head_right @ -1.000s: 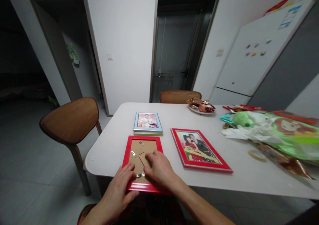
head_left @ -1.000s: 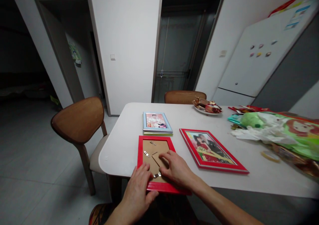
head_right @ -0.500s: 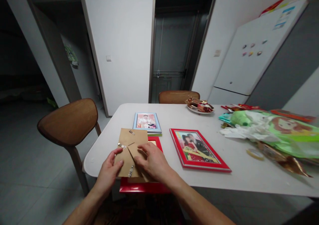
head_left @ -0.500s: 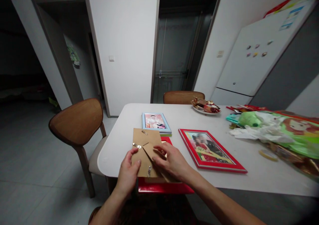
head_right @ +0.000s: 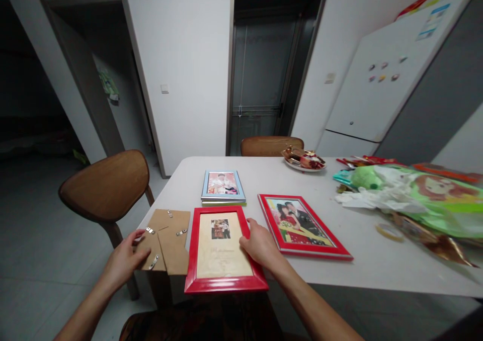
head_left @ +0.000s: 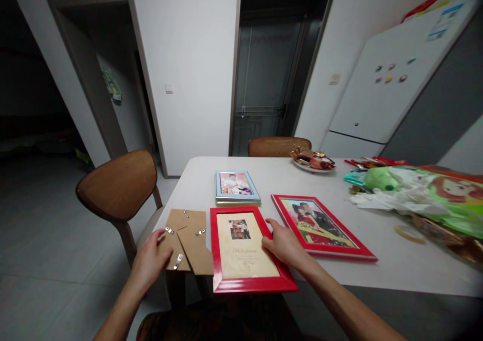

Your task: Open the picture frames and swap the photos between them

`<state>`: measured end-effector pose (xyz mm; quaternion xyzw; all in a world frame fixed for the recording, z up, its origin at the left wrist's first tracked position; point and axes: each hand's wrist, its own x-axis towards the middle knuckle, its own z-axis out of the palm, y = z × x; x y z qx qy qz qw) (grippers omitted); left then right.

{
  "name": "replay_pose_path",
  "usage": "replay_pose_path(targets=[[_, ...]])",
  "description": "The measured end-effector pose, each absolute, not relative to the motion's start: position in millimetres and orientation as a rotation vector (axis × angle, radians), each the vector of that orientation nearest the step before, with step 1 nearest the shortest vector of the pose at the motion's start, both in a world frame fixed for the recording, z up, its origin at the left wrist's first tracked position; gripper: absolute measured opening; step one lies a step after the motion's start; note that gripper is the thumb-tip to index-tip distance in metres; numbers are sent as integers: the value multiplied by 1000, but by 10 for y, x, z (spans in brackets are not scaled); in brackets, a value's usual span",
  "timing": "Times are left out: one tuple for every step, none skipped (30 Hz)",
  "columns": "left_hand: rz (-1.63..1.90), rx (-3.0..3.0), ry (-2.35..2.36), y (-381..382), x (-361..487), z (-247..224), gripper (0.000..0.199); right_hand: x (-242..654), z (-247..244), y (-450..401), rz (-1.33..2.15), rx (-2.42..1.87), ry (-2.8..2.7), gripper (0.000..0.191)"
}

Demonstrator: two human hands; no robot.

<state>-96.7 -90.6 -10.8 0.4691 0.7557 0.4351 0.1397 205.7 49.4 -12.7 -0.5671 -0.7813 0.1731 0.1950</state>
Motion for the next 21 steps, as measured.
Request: replay_pose_path(targets=[[1230,1455,2269,-890,-919,-114,37,2059,-106,490,614,-1592,-2098,57],[1218,1539,2302,-878,-834,-114,37,2062,-85,477,789,-1567,-1982,60],[1219,1609,2284,-873,-714,-107,37,2067,-63,455,998,-1516,-1845,63],[1229,1658,2216,-872,-561,-94,38,2071,-42,425,1218,-1440,-1695,66],[1221,1709,2120,-875,-382,-75,38,2073,-20,389,1417,-1347,-1539,69],[1205,1766,2027,-878,-188,-53,37,2073,4,350,1574,-1256,-1391,71],[1170,1828,1931,-880,10,-28,38,2070,30,311,1684,-1178,-1264,74],[1139,1878,1850,-877,200,-4,40,2065,59,274,1750,-1115,-1168,77],[1109,1937,1771,-869,373,19,44,2059,89,241,1784,-1063,-1105,79],[1077,1996,1720,-853,520,39,49,2052,120,213,1801,-1022,-1070,80],[1055,2044,1690,-832,639,55,50,2047,149,190,1810,-988,-1058,82],[1039,2081,1675,-806,727,67,51,2044,177,171,1814,-963,-1059,83],[1027,2115,1667,-779,789,78,51,2042,202,156,1813,-946,-1067,84],[1020,2147,1660,-753,827,89,51,2041,223,145,1808,-940,-1080,84],[1016,2178,1650,-730,847,101,51,2041,239,137,1796,-943,-1094,84],[1020,2212,1637,-711,853,115,51,2041,251,132,1778,-957,-1109,84],[1030,2245,1622,-698,847,133,52,2042,258,131,1754,-974,-1128,84],[1055,2272,1610,-691,831,155,53,2044,260,136,1722,-995,-1153,84],[1101,2282,1611,-690,805,181,55,2047,257,148,1682,-1020,-1184,84],[1161,2269,1624,-693,766,211,57,2053,250,166,1639,-1053,-1223,84],[1230,2229,1655,-700,713,242,59,2063,237,192,1591,-1093,-1269,83]])
